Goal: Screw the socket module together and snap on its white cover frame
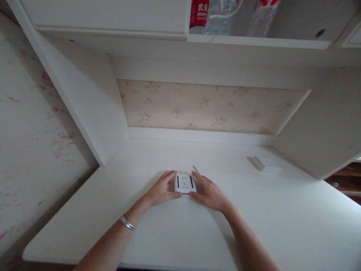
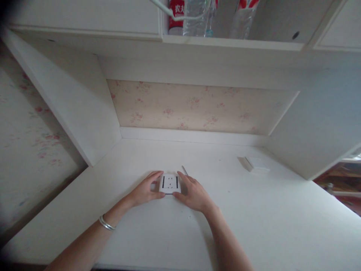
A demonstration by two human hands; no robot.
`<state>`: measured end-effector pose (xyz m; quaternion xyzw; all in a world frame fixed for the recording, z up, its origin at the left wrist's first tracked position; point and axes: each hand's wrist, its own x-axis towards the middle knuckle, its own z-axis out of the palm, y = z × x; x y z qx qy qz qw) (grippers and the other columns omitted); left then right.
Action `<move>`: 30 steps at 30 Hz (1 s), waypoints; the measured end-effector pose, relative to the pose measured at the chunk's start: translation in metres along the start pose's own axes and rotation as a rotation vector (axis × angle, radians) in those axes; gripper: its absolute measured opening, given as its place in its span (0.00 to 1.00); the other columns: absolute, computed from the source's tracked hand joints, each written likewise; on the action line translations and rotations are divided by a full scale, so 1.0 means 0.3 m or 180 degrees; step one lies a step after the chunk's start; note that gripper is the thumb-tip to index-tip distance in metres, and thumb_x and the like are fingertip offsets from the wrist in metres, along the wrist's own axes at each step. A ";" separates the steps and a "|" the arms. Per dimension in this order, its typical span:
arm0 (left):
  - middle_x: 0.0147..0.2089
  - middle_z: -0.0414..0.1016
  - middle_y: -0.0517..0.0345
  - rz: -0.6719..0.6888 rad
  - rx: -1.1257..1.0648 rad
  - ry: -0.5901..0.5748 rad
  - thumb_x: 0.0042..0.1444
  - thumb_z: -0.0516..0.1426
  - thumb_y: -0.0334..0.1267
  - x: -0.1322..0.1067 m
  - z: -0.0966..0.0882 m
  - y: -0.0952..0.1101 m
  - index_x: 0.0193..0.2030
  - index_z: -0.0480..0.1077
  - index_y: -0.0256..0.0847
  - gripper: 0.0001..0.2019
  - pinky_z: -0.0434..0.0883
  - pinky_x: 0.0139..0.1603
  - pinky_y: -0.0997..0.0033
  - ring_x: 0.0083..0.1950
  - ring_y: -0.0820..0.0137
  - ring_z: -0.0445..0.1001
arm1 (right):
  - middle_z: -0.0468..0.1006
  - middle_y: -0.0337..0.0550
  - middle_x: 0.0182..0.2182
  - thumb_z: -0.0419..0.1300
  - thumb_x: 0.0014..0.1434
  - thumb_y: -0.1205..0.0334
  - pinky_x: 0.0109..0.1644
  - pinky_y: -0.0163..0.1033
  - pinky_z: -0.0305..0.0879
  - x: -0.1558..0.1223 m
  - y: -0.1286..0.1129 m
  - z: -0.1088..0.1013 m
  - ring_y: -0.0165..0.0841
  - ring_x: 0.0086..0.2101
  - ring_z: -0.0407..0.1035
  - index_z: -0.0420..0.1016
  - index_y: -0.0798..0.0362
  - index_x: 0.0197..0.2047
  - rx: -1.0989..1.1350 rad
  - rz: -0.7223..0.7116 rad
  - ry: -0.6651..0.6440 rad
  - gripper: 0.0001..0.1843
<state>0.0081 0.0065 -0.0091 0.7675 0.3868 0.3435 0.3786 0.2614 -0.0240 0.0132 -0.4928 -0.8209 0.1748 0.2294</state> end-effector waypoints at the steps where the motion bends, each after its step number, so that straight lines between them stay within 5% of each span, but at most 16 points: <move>1: 0.66 0.56 0.44 -0.0015 0.0041 0.0007 0.42 0.68 0.47 0.000 0.002 -0.003 0.65 0.58 0.43 0.43 0.63 0.62 0.51 0.66 0.52 0.56 | 0.64 0.53 0.60 0.57 0.56 0.44 0.59 0.51 0.58 0.000 -0.003 -0.001 0.45 0.57 0.60 0.50 0.51 0.68 -0.0038 -0.0002 -0.0014 0.41; 14: 0.64 0.57 0.44 0.0084 0.0199 -0.0001 0.41 0.69 0.45 0.001 0.011 -0.021 0.63 0.59 0.42 0.42 0.56 0.65 0.50 0.65 0.53 0.57 | 0.64 0.52 0.60 0.58 0.57 0.48 0.60 0.52 0.57 0.002 -0.006 0.004 0.44 0.58 0.60 0.51 0.51 0.67 -0.0132 -0.0156 -0.0007 0.39; 22: 0.63 0.60 0.44 -0.0008 0.0099 0.0073 0.40 0.69 0.41 -0.004 0.008 0.002 0.63 0.60 0.42 0.42 0.64 0.60 0.53 0.63 0.54 0.60 | 0.62 0.51 0.61 0.62 0.54 0.49 0.60 0.52 0.57 -0.001 -0.006 0.001 0.44 0.58 0.58 0.53 0.48 0.66 0.0030 -0.0211 0.0100 0.40; 30: 0.48 0.73 0.49 -0.0318 -0.0866 0.0153 0.47 0.66 0.39 -0.005 -0.014 0.064 0.64 0.57 0.39 0.37 0.71 0.49 0.60 0.44 0.65 0.74 | 0.60 0.50 0.59 0.66 0.49 0.48 0.60 0.46 0.59 -0.001 -0.030 -0.010 0.41 0.57 0.60 0.59 0.48 0.62 0.0396 -0.0104 0.0446 0.40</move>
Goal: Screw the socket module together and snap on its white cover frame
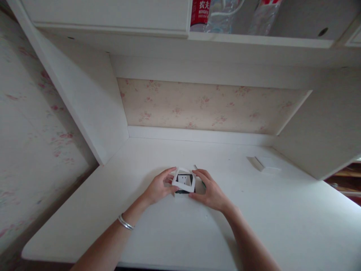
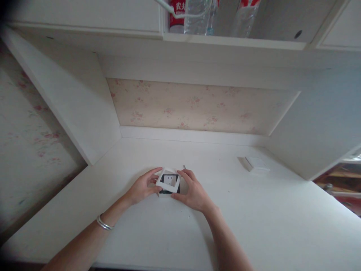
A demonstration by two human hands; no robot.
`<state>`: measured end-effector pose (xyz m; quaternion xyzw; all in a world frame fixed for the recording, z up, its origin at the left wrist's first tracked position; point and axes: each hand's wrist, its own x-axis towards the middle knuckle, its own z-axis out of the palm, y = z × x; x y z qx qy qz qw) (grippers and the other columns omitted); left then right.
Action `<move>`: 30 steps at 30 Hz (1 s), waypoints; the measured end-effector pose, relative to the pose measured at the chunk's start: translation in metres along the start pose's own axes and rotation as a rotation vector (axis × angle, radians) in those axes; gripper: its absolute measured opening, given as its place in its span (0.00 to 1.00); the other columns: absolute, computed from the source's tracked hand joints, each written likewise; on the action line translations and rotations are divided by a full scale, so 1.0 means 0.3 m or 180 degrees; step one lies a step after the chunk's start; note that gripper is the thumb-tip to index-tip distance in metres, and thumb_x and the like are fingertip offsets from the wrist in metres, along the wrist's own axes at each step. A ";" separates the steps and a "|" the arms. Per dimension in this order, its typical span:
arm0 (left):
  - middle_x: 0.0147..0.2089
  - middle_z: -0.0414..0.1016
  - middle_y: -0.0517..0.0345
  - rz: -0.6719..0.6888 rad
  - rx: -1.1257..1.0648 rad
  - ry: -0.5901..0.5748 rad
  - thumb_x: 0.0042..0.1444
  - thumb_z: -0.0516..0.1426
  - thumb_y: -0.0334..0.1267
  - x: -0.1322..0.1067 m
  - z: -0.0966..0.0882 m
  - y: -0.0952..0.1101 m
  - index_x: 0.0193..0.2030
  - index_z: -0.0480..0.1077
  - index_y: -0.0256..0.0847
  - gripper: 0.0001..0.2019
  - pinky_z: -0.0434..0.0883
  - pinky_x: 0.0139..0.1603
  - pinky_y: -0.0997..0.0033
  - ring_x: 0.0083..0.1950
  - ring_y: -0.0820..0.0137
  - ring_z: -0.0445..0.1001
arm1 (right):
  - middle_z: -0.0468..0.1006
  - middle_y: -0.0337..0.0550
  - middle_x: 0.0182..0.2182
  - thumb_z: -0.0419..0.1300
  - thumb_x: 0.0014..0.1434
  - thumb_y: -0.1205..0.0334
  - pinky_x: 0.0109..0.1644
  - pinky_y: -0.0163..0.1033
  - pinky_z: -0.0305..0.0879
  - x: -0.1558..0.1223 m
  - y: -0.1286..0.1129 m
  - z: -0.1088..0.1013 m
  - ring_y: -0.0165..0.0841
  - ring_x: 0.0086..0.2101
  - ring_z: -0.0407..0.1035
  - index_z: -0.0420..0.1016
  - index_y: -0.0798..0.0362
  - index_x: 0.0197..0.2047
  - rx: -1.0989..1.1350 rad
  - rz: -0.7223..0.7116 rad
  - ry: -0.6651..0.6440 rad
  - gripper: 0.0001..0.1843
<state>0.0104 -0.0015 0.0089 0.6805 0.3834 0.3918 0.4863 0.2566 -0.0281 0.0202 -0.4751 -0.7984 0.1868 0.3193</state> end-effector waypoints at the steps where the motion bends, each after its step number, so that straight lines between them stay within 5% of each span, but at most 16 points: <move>1: 0.48 0.74 0.48 -0.0001 -0.0219 -0.0014 0.48 0.65 0.39 0.003 -0.001 0.001 0.63 0.58 0.37 0.36 0.71 0.50 0.61 0.46 0.64 0.75 | 0.61 0.50 0.58 0.66 0.49 0.48 0.60 0.46 0.59 0.000 0.001 -0.001 0.41 0.57 0.60 0.60 0.48 0.61 0.0010 -0.0011 0.0023 0.39; 6: 0.49 0.76 0.45 -0.0129 -0.0655 0.0186 0.49 0.65 0.41 0.016 -0.005 -0.007 0.59 0.61 0.35 0.32 0.69 0.55 0.59 0.50 0.60 0.75 | 0.68 0.48 0.52 0.66 0.51 0.49 0.55 0.44 0.65 0.007 0.023 -0.005 0.39 0.50 0.67 0.71 0.48 0.55 0.0139 -0.0050 0.0206 0.29; 10: 0.52 0.74 0.45 -0.0156 -0.0609 0.0281 0.49 0.65 0.43 0.025 -0.010 -0.019 0.56 0.62 0.36 0.29 0.69 0.56 0.58 0.52 0.60 0.74 | 0.74 0.46 0.42 0.62 0.55 0.50 0.40 0.39 0.71 0.013 0.039 0.007 0.34 0.36 0.72 0.79 0.48 0.43 0.0410 0.0036 0.0395 0.15; 14: 0.55 0.72 0.45 -0.0078 -0.0401 0.0295 0.50 0.63 0.44 0.033 -0.018 -0.044 0.52 0.65 0.37 0.24 0.68 0.58 0.57 0.55 0.61 0.73 | 0.76 0.45 0.36 0.61 0.56 0.49 0.31 0.37 0.69 0.010 0.024 0.010 0.31 0.28 0.70 0.81 0.49 0.38 0.0598 0.0208 0.0260 0.14; 22: 0.55 0.73 0.47 0.0064 0.0114 0.0185 0.55 0.59 0.41 0.045 -0.012 -0.116 0.53 0.68 0.37 0.19 0.67 0.60 0.56 0.54 0.63 0.73 | 0.77 0.41 0.33 0.61 0.57 0.50 0.35 0.37 0.69 0.005 -0.009 -0.003 0.30 0.30 0.71 0.80 0.48 0.34 0.0474 -0.0039 -0.0243 0.12; 30: 0.61 0.66 0.46 0.0021 0.0468 0.0081 0.58 0.57 0.46 0.026 -0.004 -0.075 0.60 0.64 0.40 0.24 0.66 0.59 0.56 0.59 0.60 0.68 | 0.76 0.42 0.35 0.63 0.55 0.53 0.39 0.37 0.70 0.002 0.009 0.003 0.30 0.32 0.72 0.78 0.50 0.39 0.0443 -0.0139 -0.0147 0.12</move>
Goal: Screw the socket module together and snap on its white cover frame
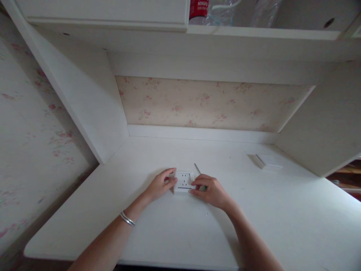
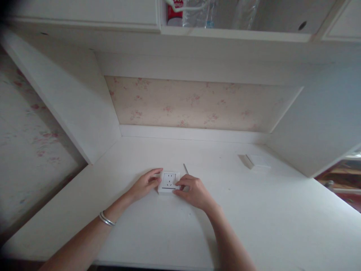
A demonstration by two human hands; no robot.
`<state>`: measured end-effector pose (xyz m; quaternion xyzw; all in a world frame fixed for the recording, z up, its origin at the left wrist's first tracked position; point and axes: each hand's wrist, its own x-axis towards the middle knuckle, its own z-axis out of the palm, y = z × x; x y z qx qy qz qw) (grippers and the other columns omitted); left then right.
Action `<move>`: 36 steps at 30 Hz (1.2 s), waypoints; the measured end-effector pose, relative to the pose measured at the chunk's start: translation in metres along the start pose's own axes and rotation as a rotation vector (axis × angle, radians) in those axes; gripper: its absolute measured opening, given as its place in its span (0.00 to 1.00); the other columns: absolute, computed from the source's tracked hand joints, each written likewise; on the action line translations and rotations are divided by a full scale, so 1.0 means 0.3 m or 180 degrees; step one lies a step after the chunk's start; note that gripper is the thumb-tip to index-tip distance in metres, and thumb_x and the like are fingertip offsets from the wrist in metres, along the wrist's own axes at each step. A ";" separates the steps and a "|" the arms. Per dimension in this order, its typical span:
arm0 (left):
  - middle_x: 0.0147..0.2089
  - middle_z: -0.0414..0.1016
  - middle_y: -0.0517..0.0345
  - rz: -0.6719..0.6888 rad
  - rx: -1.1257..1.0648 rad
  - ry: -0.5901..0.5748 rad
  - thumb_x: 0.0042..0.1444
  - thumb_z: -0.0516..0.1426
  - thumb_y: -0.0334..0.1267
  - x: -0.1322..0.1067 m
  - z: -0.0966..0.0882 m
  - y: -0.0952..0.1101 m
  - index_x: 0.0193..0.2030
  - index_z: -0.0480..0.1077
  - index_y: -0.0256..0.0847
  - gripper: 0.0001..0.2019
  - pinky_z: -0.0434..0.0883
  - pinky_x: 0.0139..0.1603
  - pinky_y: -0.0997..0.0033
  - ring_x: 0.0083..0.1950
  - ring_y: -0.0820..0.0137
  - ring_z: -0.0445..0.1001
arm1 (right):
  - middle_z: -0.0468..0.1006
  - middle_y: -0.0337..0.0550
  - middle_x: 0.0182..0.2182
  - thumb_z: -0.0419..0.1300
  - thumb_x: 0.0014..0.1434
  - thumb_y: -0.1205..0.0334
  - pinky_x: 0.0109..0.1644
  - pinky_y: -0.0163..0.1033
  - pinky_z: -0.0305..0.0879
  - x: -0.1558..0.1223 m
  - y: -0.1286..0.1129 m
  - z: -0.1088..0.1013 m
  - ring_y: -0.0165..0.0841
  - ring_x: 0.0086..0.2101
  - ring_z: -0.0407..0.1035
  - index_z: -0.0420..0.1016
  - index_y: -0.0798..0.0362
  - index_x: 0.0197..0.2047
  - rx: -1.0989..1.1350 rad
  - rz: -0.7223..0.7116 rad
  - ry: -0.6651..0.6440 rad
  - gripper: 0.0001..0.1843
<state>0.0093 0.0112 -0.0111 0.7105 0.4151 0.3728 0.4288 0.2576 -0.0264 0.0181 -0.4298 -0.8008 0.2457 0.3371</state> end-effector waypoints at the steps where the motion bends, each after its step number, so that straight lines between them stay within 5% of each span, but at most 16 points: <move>1: 0.64 0.62 0.46 0.0040 -0.0004 -0.0090 0.55 0.59 0.47 -0.004 0.000 0.003 0.62 0.62 0.41 0.29 0.65 0.61 0.55 0.61 0.59 0.65 | 0.75 0.43 0.38 0.64 0.54 0.53 0.42 0.38 0.70 -0.001 0.001 -0.002 0.31 0.35 0.72 0.78 0.49 0.40 -0.0044 -0.0022 -0.0020 0.13; 5: 0.67 0.55 0.44 0.0215 0.0198 -0.0265 0.40 0.69 0.44 -0.013 0.001 -0.002 0.65 0.58 0.42 0.44 0.59 0.64 0.50 0.66 0.53 0.56 | 0.67 0.48 0.54 0.68 0.47 0.52 0.57 0.47 0.63 -0.005 0.005 -0.004 0.40 0.52 0.65 0.70 0.46 0.56 -0.0421 0.0058 -0.0196 0.32; 9: 0.66 0.55 0.43 0.0268 0.0267 -0.0250 0.39 0.70 0.42 -0.010 0.003 -0.005 0.65 0.58 0.42 0.45 0.60 0.64 0.51 0.65 0.53 0.58 | 0.58 0.50 0.63 0.66 0.48 0.48 0.62 0.52 0.56 -0.009 0.011 0.001 0.44 0.60 0.56 0.55 0.46 0.65 -0.0687 0.0296 -0.0356 0.44; 24: 0.65 0.58 0.44 0.0208 0.0146 -0.0238 0.39 0.70 0.41 -0.008 0.007 -0.002 0.64 0.59 0.43 0.44 0.61 0.63 0.50 0.63 0.54 0.62 | 0.61 0.50 0.62 0.60 0.55 0.47 0.62 0.55 0.55 -0.007 0.038 0.005 0.44 0.60 0.57 0.54 0.48 0.66 -0.0732 0.0171 -0.0328 0.39; 36: 0.62 0.61 0.48 0.0448 0.0733 -0.0197 0.37 0.70 0.46 -0.014 0.007 0.021 0.62 0.61 0.43 0.43 0.63 0.62 0.55 0.62 0.56 0.61 | 0.61 0.50 0.62 0.61 0.55 0.52 0.63 0.53 0.54 -0.007 0.027 -0.004 0.43 0.60 0.56 0.55 0.50 0.65 -0.0645 0.0033 -0.0356 0.38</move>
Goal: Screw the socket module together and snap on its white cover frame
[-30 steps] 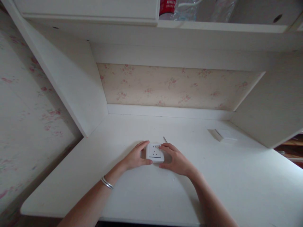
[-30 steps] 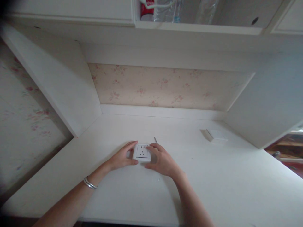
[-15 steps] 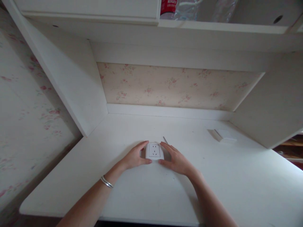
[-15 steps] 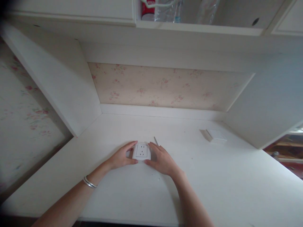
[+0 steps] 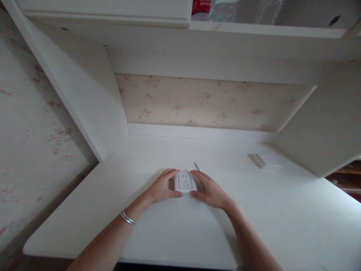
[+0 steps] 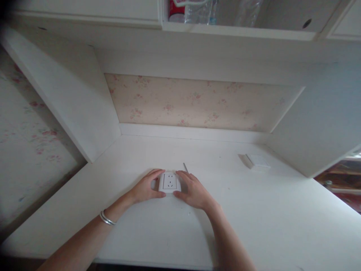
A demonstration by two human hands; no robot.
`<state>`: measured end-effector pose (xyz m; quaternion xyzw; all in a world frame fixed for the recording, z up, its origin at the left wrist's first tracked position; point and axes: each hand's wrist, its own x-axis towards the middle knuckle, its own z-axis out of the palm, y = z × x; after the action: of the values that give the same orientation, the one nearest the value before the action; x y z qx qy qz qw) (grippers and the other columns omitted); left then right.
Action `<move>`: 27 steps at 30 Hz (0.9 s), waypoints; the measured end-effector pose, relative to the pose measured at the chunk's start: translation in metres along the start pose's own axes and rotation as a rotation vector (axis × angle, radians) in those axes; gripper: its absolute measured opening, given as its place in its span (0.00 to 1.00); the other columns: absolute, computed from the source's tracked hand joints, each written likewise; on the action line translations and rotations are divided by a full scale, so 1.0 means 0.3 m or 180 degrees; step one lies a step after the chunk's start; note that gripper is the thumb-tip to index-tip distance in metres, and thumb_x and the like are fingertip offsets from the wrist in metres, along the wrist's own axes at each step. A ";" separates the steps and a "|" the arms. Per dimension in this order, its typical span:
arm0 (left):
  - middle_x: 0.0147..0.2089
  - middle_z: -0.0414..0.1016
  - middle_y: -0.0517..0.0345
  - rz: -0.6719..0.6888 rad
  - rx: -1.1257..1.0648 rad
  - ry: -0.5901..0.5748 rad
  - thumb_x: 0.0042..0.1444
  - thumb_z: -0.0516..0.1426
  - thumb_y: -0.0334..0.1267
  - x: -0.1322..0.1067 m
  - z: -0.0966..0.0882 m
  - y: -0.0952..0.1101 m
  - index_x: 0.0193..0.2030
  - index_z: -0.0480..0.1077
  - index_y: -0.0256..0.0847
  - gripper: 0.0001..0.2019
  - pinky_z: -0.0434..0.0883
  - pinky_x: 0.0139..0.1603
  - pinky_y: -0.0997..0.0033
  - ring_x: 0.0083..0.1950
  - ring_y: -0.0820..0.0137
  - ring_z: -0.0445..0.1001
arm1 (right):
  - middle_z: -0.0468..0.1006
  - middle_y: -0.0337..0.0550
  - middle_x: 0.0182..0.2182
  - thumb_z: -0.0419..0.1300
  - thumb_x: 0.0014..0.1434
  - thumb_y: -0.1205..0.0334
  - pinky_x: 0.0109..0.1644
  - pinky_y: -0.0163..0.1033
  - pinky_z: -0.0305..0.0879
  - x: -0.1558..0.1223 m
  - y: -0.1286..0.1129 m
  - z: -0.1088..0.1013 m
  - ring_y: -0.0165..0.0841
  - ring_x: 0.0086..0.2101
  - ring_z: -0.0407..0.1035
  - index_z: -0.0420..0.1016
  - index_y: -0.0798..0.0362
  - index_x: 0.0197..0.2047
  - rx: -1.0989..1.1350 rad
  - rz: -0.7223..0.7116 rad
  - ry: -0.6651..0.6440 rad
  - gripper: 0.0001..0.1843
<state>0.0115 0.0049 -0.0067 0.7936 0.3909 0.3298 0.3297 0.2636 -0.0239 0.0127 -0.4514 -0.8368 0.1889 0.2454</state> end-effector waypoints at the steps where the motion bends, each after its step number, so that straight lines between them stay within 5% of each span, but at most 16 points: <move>1: 0.62 0.61 0.48 0.0010 0.0074 0.0012 0.38 0.69 0.46 -0.001 0.000 0.003 0.62 0.61 0.43 0.43 0.61 0.63 0.55 0.63 0.56 0.61 | 0.61 0.50 0.62 0.61 0.55 0.52 0.63 0.53 0.54 -0.001 0.002 0.001 0.43 0.60 0.56 0.54 0.50 0.65 0.0011 0.0002 -0.0001 0.38; 27: 0.63 0.61 0.49 0.0025 0.0357 -0.0115 0.42 0.67 0.51 0.000 -0.006 0.017 0.64 0.60 0.42 0.42 0.59 0.65 0.57 0.63 0.58 0.60 | 0.61 0.50 0.62 0.61 0.55 0.50 0.63 0.52 0.55 0.000 -0.008 -0.005 0.43 0.60 0.56 0.55 0.51 0.65 -0.0070 0.0110 -0.0063 0.38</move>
<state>0.0123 0.0030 -0.0017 0.8182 0.3996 0.2943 0.2904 0.2632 -0.0250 0.0152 -0.4666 -0.8333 0.1884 0.2288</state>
